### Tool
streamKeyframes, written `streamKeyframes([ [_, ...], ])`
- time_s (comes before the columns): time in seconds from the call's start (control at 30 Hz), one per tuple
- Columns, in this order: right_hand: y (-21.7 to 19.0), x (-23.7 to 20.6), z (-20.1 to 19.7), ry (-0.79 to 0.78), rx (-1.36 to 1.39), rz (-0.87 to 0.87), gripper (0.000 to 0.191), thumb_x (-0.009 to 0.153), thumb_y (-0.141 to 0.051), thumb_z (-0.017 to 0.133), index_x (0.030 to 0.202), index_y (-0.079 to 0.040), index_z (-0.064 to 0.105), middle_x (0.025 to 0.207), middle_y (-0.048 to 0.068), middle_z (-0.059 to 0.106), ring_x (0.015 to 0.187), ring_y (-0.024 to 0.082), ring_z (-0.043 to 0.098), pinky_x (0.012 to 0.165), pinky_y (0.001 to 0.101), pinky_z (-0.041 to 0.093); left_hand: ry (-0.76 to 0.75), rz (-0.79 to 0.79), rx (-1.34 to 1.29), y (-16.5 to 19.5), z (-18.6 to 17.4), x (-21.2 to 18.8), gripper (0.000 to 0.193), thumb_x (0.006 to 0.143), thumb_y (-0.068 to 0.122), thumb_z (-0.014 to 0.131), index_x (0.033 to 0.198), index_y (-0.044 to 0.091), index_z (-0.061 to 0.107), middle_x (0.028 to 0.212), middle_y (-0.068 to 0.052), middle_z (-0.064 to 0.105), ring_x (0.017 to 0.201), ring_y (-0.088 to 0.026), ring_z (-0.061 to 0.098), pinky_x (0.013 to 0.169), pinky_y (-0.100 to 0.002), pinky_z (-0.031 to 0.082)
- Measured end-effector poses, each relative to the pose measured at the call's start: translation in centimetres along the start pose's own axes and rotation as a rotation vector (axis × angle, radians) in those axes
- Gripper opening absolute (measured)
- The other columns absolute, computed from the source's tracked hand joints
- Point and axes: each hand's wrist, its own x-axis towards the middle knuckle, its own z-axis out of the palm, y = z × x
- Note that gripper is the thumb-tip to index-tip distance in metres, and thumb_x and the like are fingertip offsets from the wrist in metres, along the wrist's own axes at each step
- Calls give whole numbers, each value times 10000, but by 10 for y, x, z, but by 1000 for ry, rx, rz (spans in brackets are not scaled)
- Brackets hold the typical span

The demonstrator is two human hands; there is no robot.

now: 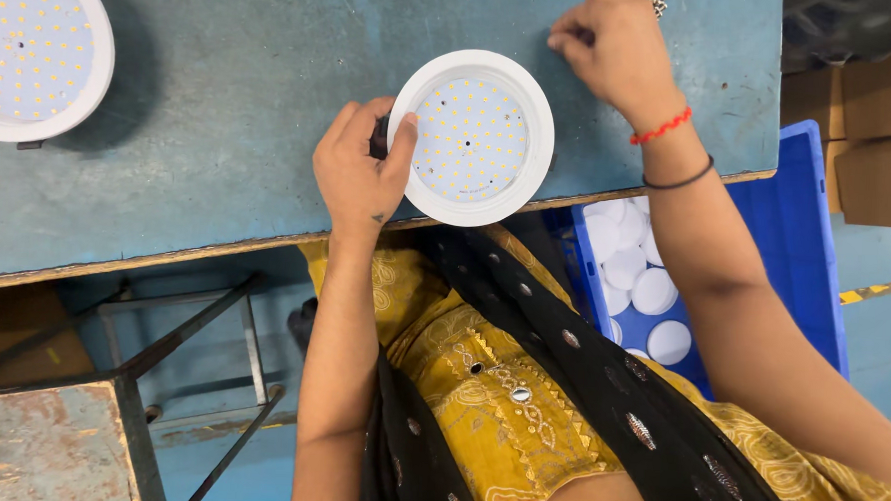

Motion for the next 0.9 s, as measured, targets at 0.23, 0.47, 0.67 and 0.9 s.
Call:
streamKeyframes([
  [0.23,13,-14,2,-68,115,1,59,969,-53,798,1027,-48,793,919,88,669,805,232,638,723,343,512,16,1,-10,-6,-5,1,138,940,160,788,1033,63,758,801,-45,640,640,-143,639,601,-289,493],
  [0.47,23,-21,0,-61,63,-200,141,982,-34,798,1121,-55,803,989,73,682,862,219,657,812,337,541,9,-13,8,-5,-7,0,138,940,179,782,1029,77,759,807,-33,651,646,-132,664,603,-280,509],
  [0.67,21,-31,5,-19,77,-196,121,983,-3,800,1099,-25,776,1019,89,679,912,229,671,835,330,560,6,-16,20,-6,-11,-4,134,938,182,785,1025,82,763,802,-35,650,637,-143,656,599,-291,506],
  [0.9,-30,-31,20,129,167,-195,137,984,73,758,1094,-8,739,1090,88,685,949,246,688,822,340,568,11,-11,27,-12,-19,-6,144,933,198,777,1020,85,757,804,-44,652,645,-160,654,603,-303,505],
])
